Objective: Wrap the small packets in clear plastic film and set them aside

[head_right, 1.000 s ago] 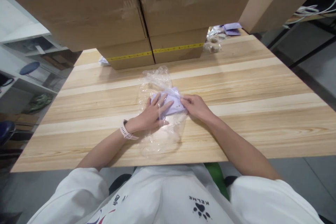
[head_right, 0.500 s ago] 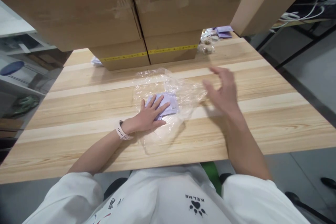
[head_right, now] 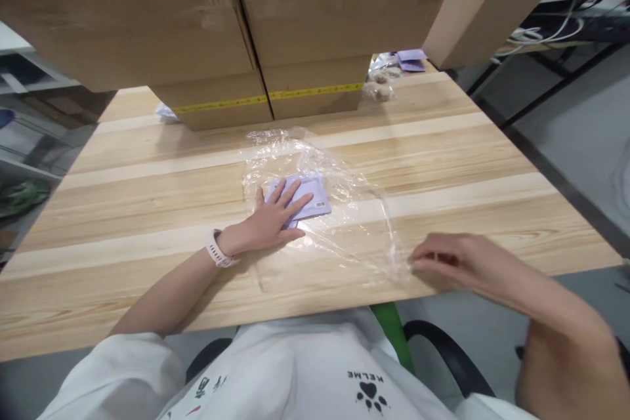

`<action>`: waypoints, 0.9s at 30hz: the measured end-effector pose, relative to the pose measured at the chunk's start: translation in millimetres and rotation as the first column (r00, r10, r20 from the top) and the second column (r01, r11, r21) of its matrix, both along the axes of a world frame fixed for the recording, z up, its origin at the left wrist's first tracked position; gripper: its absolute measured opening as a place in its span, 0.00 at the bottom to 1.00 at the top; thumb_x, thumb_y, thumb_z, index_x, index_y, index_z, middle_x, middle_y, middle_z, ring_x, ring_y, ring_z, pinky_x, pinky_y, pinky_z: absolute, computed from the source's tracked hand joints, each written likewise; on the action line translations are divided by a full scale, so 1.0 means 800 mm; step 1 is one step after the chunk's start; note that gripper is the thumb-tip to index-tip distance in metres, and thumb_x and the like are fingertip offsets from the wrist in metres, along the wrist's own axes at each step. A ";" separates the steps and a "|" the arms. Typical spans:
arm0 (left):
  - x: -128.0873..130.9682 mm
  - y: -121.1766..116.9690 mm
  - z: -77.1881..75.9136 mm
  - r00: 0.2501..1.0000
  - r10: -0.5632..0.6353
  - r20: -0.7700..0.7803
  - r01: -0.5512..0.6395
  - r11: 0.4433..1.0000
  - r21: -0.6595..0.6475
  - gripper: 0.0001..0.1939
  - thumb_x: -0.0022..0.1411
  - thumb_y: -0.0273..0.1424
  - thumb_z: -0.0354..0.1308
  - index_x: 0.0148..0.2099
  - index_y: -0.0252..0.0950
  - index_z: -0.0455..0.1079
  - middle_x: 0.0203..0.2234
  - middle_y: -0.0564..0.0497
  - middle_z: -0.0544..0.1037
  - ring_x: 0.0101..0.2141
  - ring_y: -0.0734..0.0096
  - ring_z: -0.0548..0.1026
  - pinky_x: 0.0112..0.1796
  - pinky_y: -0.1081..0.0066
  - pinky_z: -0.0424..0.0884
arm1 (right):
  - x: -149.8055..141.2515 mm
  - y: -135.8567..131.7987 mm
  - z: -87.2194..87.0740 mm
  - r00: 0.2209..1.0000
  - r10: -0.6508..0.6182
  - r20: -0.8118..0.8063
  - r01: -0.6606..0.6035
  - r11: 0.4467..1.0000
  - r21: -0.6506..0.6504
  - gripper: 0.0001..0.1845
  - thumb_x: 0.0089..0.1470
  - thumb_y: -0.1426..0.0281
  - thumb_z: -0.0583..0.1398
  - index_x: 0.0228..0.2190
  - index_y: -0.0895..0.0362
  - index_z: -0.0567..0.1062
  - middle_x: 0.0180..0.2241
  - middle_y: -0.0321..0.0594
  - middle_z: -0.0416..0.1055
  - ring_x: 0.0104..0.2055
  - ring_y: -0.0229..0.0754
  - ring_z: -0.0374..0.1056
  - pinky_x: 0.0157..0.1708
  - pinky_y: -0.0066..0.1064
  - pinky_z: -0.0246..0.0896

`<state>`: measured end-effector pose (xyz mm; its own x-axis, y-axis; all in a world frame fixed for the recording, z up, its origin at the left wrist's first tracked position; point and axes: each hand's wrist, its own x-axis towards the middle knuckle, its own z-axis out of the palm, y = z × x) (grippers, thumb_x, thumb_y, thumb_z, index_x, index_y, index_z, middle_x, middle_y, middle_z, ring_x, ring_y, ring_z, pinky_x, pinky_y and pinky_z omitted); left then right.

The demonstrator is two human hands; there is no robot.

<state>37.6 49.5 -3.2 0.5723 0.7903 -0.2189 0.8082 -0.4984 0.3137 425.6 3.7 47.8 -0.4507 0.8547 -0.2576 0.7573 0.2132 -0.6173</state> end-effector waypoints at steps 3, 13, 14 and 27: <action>0.001 0.000 0.000 1.000 0.001 -0.004 -0.001 1.000 0.006 0.42 0.68 0.54 0.53 0.76 0.53 0.41 0.75 0.45 0.35 0.72 0.32 0.33 0.58 0.19 0.33 | -0.032 0.017 0.021 0.995 0.016 -0.100 0.006 0.976 0.219 0.15 0.61 0.52 0.59 0.44 0.42 0.80 0.44 0.42 0.80 0.42 0.53 0.77 0.37 0.43 0.73; 0.004 -0.003 0.005 0.998 0.011 -0.055 -0.010 1.000 0.020 0.42 0.68 0.52 0.54 0.76 0.51 0.42 0.75 0.44 0.36 0.72 0.31 0.34 0.58 0.19 0.36 | -0.140 0.225 -0.118 0.995 0.049 0.091 -0.091 0.837 0.539 0.26 0.68 0.59 0.48 0.61 0.55 0.70 0.67 0.48 0.61 0.70 0.55 0.55 0.68 0.55 0.48; 0.003 -0.002 0.005 0.999 0.009 -0.048 -0.008 1.000 0.023 0.42 0.68 0.52 0.54 0.76 0.50 0.42 0.75 0.44 0.36 0.72 0.31 0.35 0.59 0.20 0.35 | -0.127 0.246 -0.118 0.996 -0.026 0.081 -0.024 0.827 0.562 0.26 0.68 0.59 0.49 0.59 0.57 0.71 0.66 0.51 0.63 0.69 0.56 0.55 0.67 0.56 0.50; 0.002 0.002 0.000 1.000 -0.009 0.014 0.009 1.000 -0.008 0.41 0.67 0.55 0.53 0.76 0.52 0.44 0.75 0.45 0.37 0.72 0.32 0.34 0.58 0.20 0.32 | -0.090 0.264 -0.096 0.984 -0.028 0.175 -0.066 0.859 0.507 0.27 0.66 0.52 0.51 0.59 0.51 0.72 0.66 0.45 0.64 0.67 0.58 0.57 0.65 0.60 0.50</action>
<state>38.9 50.9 -3.5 0.5823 0.7834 -0.2173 0.7992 -0.5026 0.3295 353.6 214.8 -29.2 -0.4574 0.8786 0.1371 0.8328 0.4773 -0.2806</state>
